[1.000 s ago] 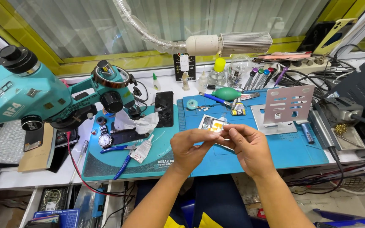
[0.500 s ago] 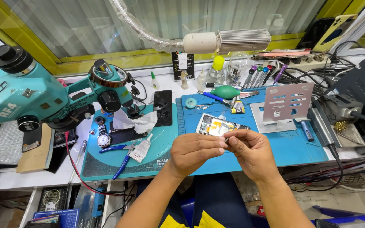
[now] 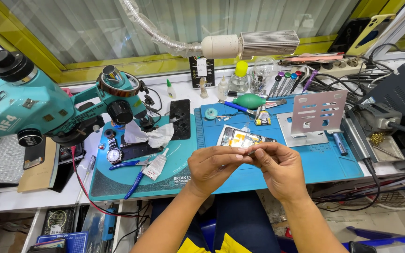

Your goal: Technician disassembling a mobile phone to access and work on internal components like the battery and motherboard at a repair station.

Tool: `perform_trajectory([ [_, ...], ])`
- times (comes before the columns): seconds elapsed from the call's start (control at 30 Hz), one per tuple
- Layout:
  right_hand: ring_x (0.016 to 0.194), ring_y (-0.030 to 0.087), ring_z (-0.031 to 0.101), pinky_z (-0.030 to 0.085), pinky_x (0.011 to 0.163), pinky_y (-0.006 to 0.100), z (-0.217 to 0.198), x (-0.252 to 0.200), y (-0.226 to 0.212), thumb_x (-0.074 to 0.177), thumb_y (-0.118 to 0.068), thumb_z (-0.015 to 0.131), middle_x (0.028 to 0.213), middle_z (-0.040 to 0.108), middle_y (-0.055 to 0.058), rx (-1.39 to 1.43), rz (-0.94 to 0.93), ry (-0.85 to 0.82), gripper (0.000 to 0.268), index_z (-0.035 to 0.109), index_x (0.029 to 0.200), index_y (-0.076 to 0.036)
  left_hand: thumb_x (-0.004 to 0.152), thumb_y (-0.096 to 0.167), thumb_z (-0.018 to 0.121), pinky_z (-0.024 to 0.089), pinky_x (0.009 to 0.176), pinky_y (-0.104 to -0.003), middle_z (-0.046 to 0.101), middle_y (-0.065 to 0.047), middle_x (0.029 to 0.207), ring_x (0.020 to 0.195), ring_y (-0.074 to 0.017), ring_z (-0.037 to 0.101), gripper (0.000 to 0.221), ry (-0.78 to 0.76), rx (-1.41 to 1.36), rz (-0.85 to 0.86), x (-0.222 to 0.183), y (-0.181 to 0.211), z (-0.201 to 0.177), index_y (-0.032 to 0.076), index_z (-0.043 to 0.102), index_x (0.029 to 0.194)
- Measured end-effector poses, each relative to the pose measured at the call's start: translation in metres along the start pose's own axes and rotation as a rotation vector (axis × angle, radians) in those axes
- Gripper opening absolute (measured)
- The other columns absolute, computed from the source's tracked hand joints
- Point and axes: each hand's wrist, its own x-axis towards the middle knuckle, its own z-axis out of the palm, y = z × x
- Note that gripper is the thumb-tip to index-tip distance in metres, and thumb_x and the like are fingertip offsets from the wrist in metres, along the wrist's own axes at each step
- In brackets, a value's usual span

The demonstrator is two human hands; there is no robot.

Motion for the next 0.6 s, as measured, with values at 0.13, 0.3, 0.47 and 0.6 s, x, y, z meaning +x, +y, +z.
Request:
perform_trajectory([
  [0.13, 0.082, 0.030, 0.076, 0.067, 0.080, 0.046, -0.003, 0.000, 0.008, 0.096, 0.005, 0.064, 0.094, 0.076, 0.029, -0.007, -0.002, 0.037, 0.011, 0.069, 0.102, 0.012, 0.078, -0.004, 0.086, 0.065, 0.068, -0.032, 0.082, -0.007, 0.088, 0.076, -0.0248, 0.080, 0.019, 0.049, -0.003, -0.042, -0.005, -0.001, 0.006, 0.009, 0.078, 0.090],
  [0.3, 0.085, 0.030, 0.078, 0.067, 0.081, 0.046, -0.002, 0.000, 0.012, 0.095, 0.005, 0.065, 0.096, 0.077, 0.028, -0.031, -0.020, 0.064, 0.011, 0.071, 0.101, 0.011, 0.078, -0.007, 0.085, 0.066, 0.068, -0.036, 0.082, -0.008, 0.088, 0.079, -0.0281, 0.080, 0.021, 0.063, -0.015, -0.095, -0.010, -0.005, 0.009, 0.007, 0.078, 0.092],
  [0.47, 0.093, 0.033, 0.078, 0.066, 0.083, 0.048, 0.012, 0.000, -0.008, 0.098, 0.001, 0.062, 0.101, 0.077, 0.027, -0.104, -0.041, 0.071, 0.016, 0.069, 0.109, 0.010, 0.076, -0.006, 0.086, 0.065, 0.070, -0.036, 0.082, -0.006, 0.088, 0.081, -0.0271, 0.080, 0.024, 0.053, 0.046, -0.164, -0.008, -0.012, 0.004, 0.010, 0.079, 0.092],
  [0.6, 0.090, 0.035, 0.080, 0.067, 0.082, 0.050, 0.014, -0.009, -0.030, 0.098, 0.000, 0.063, 0.097, 0.078, 0.026, -0.456, -0.180, 0.037, 0.016, 0.069, 0.111, 0.007, 0.078, -0.001, 0.087, 0.063, 0.073, -0.035, 0.082, -0.005, 0.088, 0.080, -0.0216, 0.079, 0.026, 0.027, 0.230, -0.361, -0.014, -0.045, -0.016, 0.016, 0.079, 0.095],
])
